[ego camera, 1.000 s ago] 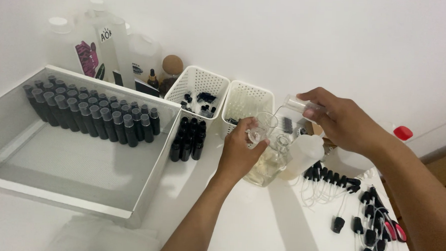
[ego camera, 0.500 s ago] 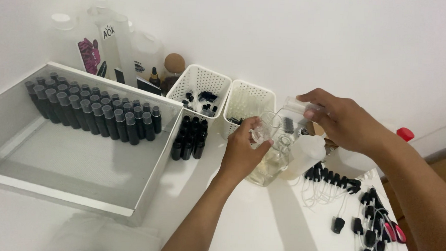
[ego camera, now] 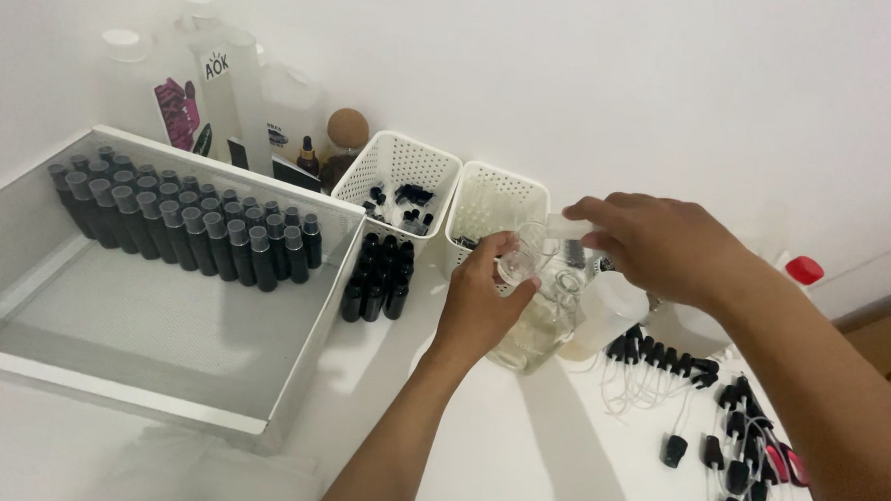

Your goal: Assembling small perfume spray bottles and transferring liquids between containers

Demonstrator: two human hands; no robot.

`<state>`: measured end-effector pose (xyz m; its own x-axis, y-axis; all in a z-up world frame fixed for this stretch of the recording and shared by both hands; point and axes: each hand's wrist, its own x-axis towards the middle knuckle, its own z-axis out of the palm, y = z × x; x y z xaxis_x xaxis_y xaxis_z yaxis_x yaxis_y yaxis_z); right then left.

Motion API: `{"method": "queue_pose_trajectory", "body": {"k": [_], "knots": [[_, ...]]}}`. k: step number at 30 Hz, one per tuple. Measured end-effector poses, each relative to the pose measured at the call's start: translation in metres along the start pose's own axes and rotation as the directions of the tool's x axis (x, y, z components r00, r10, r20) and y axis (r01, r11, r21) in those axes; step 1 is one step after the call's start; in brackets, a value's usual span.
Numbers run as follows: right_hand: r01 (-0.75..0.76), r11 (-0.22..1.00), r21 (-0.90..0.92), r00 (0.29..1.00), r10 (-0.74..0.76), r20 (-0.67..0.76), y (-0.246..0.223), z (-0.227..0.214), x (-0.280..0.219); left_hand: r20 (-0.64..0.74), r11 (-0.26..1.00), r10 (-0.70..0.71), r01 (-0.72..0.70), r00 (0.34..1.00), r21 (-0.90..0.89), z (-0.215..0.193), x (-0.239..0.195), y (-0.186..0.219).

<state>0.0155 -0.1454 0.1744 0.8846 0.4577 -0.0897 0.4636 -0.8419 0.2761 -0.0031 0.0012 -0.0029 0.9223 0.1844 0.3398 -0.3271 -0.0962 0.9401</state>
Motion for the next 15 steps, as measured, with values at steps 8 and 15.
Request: {"method": "queue_pose_trajectory", "body": {"k": [8,15], "knots": [[0.022,0.993,-0.117,0.998,-0.015,0.059,-0.015,-0.005,0.003,-0.018,0.991,0.114,-0.113,0.993,0.067,-0.012,0.007,0.0],[-0.106,0.989,0.101,0.992,0.099,0.077,-0.03,-0.016,-0.002,-0.028,0.99,0.105,-0.102,0.994,0.1,-0.026,0.012,-0.002]]}}
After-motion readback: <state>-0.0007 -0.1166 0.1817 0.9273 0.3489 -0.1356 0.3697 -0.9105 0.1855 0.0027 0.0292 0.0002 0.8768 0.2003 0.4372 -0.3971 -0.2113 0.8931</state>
